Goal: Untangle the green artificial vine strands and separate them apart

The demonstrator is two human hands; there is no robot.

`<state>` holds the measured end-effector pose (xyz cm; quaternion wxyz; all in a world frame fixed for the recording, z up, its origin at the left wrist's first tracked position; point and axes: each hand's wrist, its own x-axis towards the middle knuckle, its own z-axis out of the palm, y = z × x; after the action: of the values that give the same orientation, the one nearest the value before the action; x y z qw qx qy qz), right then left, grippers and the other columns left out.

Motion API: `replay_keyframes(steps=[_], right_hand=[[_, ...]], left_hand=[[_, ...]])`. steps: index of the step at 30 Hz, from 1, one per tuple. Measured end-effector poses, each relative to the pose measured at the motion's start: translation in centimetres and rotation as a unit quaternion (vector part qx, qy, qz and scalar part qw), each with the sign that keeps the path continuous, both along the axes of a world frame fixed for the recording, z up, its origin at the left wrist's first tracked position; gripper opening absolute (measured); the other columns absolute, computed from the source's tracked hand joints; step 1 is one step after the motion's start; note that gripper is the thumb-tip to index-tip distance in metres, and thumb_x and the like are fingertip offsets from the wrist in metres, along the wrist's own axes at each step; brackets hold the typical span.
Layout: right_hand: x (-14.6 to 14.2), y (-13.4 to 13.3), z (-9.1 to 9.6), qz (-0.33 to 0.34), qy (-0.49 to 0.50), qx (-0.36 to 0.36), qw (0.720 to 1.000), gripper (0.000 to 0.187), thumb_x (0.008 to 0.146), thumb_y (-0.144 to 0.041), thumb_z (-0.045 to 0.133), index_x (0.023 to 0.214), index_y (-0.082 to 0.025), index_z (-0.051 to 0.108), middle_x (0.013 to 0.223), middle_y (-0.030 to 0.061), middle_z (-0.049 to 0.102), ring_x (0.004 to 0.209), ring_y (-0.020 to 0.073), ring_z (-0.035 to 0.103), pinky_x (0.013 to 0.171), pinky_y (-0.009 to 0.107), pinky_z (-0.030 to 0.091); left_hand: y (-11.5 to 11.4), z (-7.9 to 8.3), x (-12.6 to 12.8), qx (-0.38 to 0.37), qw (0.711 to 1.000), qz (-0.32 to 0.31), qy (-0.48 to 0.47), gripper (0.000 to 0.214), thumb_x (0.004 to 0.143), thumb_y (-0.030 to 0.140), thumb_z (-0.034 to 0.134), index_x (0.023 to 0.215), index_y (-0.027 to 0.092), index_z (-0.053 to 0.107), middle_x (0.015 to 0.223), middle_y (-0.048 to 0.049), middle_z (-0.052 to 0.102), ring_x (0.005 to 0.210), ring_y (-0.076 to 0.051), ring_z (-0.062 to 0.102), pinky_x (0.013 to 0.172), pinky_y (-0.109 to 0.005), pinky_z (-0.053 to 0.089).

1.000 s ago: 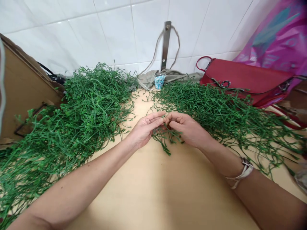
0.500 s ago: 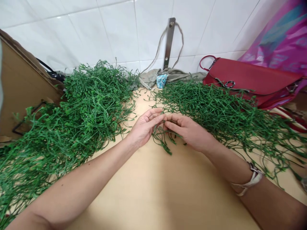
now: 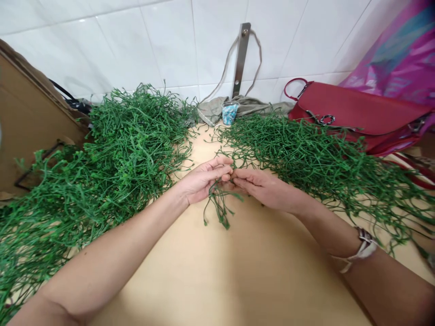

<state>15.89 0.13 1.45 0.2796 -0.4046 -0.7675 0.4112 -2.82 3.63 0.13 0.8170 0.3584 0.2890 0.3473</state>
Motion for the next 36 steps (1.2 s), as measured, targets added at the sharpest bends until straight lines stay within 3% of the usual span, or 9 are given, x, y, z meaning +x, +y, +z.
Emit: replay_keyframes(steps=[5,12,15,19,23,27,31,34,36], right_hand=[[1.4,0.2,0.8,0.058,-0.007,-0.028,0.998,0.028,0.094,-0.042,0.049,0.086,-0.023,0.066,0.077,0.0003,0.06,0.067,0.0146,0.049,0.063,0.027,0.039],[2.2,0.6,0.1,0.111,0.08,-0.142,0.98,0.032,0.095,-0.05,0.055,0.083,-0.021,0.059,0.073,-0.0035,0.046,0.062,0.0114,0.039,0.058,0.026,0.033],[1.9,0.6,-0.4,0.072,0.142,-0.194,0.968,0.032,0.089,-0.052,0.062,0.086,-0.02,0.06,0.072,-0.0041,0.046,0.06,0.0105,0.036,0.057,0.025,0.03],[0.4,0.5,-0.5,-0.072,0.217,-0.215,0.949,0.03,0.083,-0.046,0.067,0.073,-0.02,0.053,0.063,-0.0062,0.038,0.056,0.0096,0.029,0.052,0.025,0.023],[-0.7,0.5,-0.4,-0.15,0.24,-0.204,0.937,0.029,0.08,-0.041,0.064,0.069,-0.022,0.045,0.061,-0.0072,0.033,0.053,0.0091,0.026,0.05,0.025,0.02],[-0.5,0.6,-0.4,-0.125,0.203,-0.172,0.956,0.029,0.084,-0.04,0.061,0.068,-0.022,0.045,0.061,-0.0067,0.037,0.054,0.0096,0.028,0.051,0.026,0.023],[-0.1,0.6,-0.5,-0.119,0.153,-0.103,0.976,0.029,0.09,-0.041,0.053,0.069,-0.023,0.044,0.063,-0.005,0.04,0.057,0.0118,0.034,0.054,0.028,0.028],[-0.4,0.3,-0.7,-0.156,0.087,-0.049,0.983,0.027,0.094,-0.037,0.045,0.07,-0.024,0.044,0.064,-0.0039,0.042,0.059,0.0133,0.037,0.056,0.029,0.031],[-0.7,0.0,-0.9,-0.193,0.028,0.004,0.981,0.025,0.095,-0.034,0.041,0.073,-0.023,0.048,0.066,-0.0026,0.046,0.062,0.0146,0.042,0.06,0.029,0.033]], left_hand=[[0.2,0.2,-0.4,-0.023,0.997,-0.064,-0.026,0.022,0.073,0.007,0.081,0.089,0.014,0.067,0.068,0.0032,0.061,0.058,-0.004,0.058,0.066,-0.018,0.055],[0.6,0.1,-0.2,-0.021,0.994,-0.097,-0.038,0.024,0.065,0.004,0.086,0.083,0.012,0.071,0.068,0.0007,0.065,0.057,-0.003,0.059,0.056,-0.01,0.049],[0.7,0.0,0.1,-0.029,0.997,-0.062,-0.024,0.023,0.069,0.0,0.081,0.086,0.012,0.071,0.074,-0.0005,0.069,0.057,-0.003,0.061,0.06,-0.013,0.051],[0.7,0.1,1.0,-0.039,0.998,0.04,-0.034,0.014,0.084,-0.001,0.067,0.089,0.012,0.07,0.074,0.0005,0.068,0.057,-0.002,0.06,0.069,-0.015,0.054],[0.7,0.3,1.9,-0.054,0.995,0.08,-0.036,0.016,0.089,-0.002,0.059,0.09,0.012,0.068,0.072,0.001,0.065,0.058,-0.002,0.06,0.07,-0.014,0.052],[0.5,0.4,1.9,-0.052,0.994,0.093,-0.029,0.017,0.091,0.0,0.056,0.095,0.012,0.067,0.07,0.002,0.062,0.06,-0.004,0.06,0.077,-0.02,0.054],[-0.3,0.4,1.6,-0.01,0.993,0.116,-0.02,0.022,0.093,0.013,0.061,0.115,0.016,0.062,0.088,-0.0013,0.067,0.079,-0.011,0.067,0.083,-0.028,0.053],[-1.0,0.4,1.6,0.078,0.979,0.126,0.138,0.021,0.092,0.03,0.067,0.104,0.016,0.057,0.084,-0.0002,0.063,0.074,-0.012,0.062,0.074,-0.027,0.049],[-1.4,0.6,1.5,0.179,0.936,0.113,0.281,0.031,0.094,0.048,0.061,0.092,0.017,0.053,0.075,0.002,0.057,0.067,-0.011,0.055,0.067,-0.025,0.043]])
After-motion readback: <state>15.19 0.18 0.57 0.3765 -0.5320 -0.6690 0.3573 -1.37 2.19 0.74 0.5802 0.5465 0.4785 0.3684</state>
